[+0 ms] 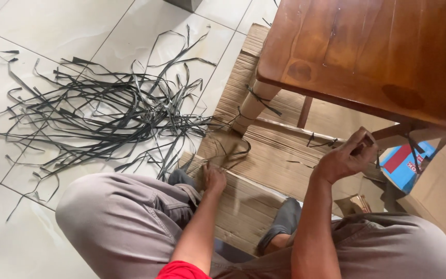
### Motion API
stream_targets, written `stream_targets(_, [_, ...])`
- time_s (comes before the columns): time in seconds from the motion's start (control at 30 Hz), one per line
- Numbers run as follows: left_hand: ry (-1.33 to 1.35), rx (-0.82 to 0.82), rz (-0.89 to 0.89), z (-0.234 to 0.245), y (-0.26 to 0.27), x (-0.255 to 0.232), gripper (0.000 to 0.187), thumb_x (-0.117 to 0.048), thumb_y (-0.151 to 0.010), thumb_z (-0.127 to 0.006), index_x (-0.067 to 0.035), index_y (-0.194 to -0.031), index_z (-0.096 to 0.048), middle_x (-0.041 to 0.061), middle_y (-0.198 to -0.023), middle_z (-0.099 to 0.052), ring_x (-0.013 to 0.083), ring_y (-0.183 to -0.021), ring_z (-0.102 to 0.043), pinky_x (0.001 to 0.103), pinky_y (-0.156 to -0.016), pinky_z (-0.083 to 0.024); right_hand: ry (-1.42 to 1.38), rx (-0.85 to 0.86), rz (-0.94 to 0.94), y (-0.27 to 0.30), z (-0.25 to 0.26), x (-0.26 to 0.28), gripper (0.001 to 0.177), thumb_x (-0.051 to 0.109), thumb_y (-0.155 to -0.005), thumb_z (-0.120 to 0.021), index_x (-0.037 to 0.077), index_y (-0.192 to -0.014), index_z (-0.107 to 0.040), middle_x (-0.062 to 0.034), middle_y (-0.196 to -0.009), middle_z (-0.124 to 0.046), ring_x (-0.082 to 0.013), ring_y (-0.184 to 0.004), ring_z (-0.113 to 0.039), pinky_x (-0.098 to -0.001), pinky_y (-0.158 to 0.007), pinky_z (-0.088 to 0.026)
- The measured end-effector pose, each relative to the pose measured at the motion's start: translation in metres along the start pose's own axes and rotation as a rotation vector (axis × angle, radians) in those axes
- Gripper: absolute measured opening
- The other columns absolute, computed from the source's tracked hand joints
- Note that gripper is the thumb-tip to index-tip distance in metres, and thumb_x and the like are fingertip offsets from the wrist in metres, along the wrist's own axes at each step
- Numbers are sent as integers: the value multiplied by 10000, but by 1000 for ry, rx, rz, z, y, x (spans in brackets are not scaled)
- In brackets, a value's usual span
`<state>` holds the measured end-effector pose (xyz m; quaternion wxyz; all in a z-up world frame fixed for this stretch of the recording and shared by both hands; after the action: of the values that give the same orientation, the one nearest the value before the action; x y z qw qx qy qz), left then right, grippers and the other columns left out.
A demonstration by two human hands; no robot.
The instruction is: Wrapping and tying plastic straps around the legs of a wooden chair for protection
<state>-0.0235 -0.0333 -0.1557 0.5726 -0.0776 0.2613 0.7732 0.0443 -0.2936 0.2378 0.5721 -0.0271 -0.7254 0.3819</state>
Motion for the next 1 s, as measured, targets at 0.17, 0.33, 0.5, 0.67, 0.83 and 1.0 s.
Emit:
stream_targets(0.17, [469, -172, 442, 67, 4, 5, 239, -179, -908, -519, 2, -893, -674, 159, -864, -652, 267, -760, -611, 440, -720, -529, -49, 91, 41, -16, -4, 40, 169, 165, -1126, -567, 18, -1060, -618, -33, -903, -588, -109, -746, -459, -272, -680, -415])
stream_targets(0.33, [524, -386, 721, 18, -46, 79, 339, -384, -956, -534, -154, -1047, -765, 86, -1149, -720, 313, -1002, -702, 422, -879, -554, -40, 189, -39, 7, -13, 15, 182, 165, -1106, -565, 8, -1116, -657, -114, -1000, -649, -161, -899, -577, -328, -888, -477])
stream_targets(0.5, [434, -728, 657, 38, -37, 58, 340, -379, -838, -646, -56, -822, -749, 193, -867, -713, 365, -881, -724, 463, -695, -599, -82, 309, -424, 58, -24, -19, 129, 116, -1047, -595, 94, -1137, -684, 2, -890, -631, -63, -751, -568, -192, -724, -445])
stream_targets(0.67, [367, -351, 644, 120, 38, -57, 795, -391, -806, -670, 40, -1442, -468, 240, -1489, -425, 399, -1421, -400, 569, -1086, -392, 221, 740, -764, 117, -20, -61, 286, 243, -979, -638, 106, -1226, -591, -35, -725, -742, -79, -549, -505, -227, -547, -332])
stream_targets(0.83, [452, -436, 709, 144, 45, -86, 923, -355, -879, -686, 102, -1557, -259, 360, -1606, -259, 459, -1520, -257, 621, -1163, -269, 310, 823, -813, 150, -10, -101, 227, 304, -891, -687, 141, -1046, -659, 3, -768, -779, -100, -469, -565, -225, -509, -387])
stream_targets(1.0, [737, -623, 365, 162, 51, -139, 402, -255, -936, -629, -1, -1244, -674, 279, -1117, -702, 470, -1105, -666, 567, -937, -497, 132, 793, -889, 157, -7, -99, 185, 251, -909, -688, 88, -997, -691, -48, -806, -784, -93, -451, -551, -217, -490, -377])
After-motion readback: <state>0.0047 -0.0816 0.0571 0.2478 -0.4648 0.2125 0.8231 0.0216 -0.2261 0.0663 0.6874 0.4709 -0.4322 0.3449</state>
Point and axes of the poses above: each hand's wrist, its own y-axis away from the middle knuckle, its own z-axis out of the back of the hand, x = y × z, the point moved 2 cm from there along -y, towards the middle knuckle
